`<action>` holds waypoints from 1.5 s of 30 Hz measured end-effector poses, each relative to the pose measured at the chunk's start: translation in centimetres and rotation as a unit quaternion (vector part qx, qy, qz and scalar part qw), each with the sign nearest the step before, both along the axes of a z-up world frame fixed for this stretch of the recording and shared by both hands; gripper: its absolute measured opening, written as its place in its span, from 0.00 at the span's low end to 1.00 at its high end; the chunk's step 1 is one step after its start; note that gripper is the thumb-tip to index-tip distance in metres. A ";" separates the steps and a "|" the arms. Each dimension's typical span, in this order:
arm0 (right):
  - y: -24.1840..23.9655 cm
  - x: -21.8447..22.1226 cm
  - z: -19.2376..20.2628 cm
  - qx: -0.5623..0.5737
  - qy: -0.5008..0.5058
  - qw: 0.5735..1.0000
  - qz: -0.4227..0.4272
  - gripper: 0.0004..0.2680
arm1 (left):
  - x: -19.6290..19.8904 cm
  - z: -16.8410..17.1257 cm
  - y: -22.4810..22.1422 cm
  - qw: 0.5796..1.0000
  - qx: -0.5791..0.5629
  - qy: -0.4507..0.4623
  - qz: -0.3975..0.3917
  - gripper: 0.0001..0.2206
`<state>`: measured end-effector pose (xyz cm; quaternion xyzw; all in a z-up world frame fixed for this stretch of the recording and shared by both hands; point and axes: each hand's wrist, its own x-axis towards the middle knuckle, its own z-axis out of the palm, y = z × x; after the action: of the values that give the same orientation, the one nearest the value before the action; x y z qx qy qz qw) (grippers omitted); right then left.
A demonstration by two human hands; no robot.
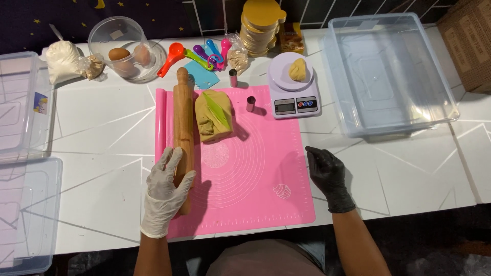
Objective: Rolling out dough with a rolling pin, cutting it into portions with a scraper, and weighing the portions on a digital scale.
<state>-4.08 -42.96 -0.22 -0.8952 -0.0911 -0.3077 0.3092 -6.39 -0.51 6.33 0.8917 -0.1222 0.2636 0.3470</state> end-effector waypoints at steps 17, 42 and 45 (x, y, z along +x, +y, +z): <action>-0.2 0.9 0.3 0.148 0.100 0.982 0.059 0.05 | -1.9 -0.2 -0.3 0.996 0.074 0.050 -0.006 0.31; 1.9 25.5 4.7 -0.023 0.206 0.957 -0.205 0.15 | -6.5 0.1 0.1 0.996 0.032 0.075 0.038 0.25; 1.8 25.7 4.7 -0.004 0.244 0.947 -0.206 0.09 | -5.5 -0.2 -0.5 0.993 0.020 0.099 0.062 0.26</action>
<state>21.60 -41.16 4.50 -0.9436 0.1725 -0.1360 0.2478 -11.93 -1.03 6.17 0.9261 -0.0374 0.1922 0.3223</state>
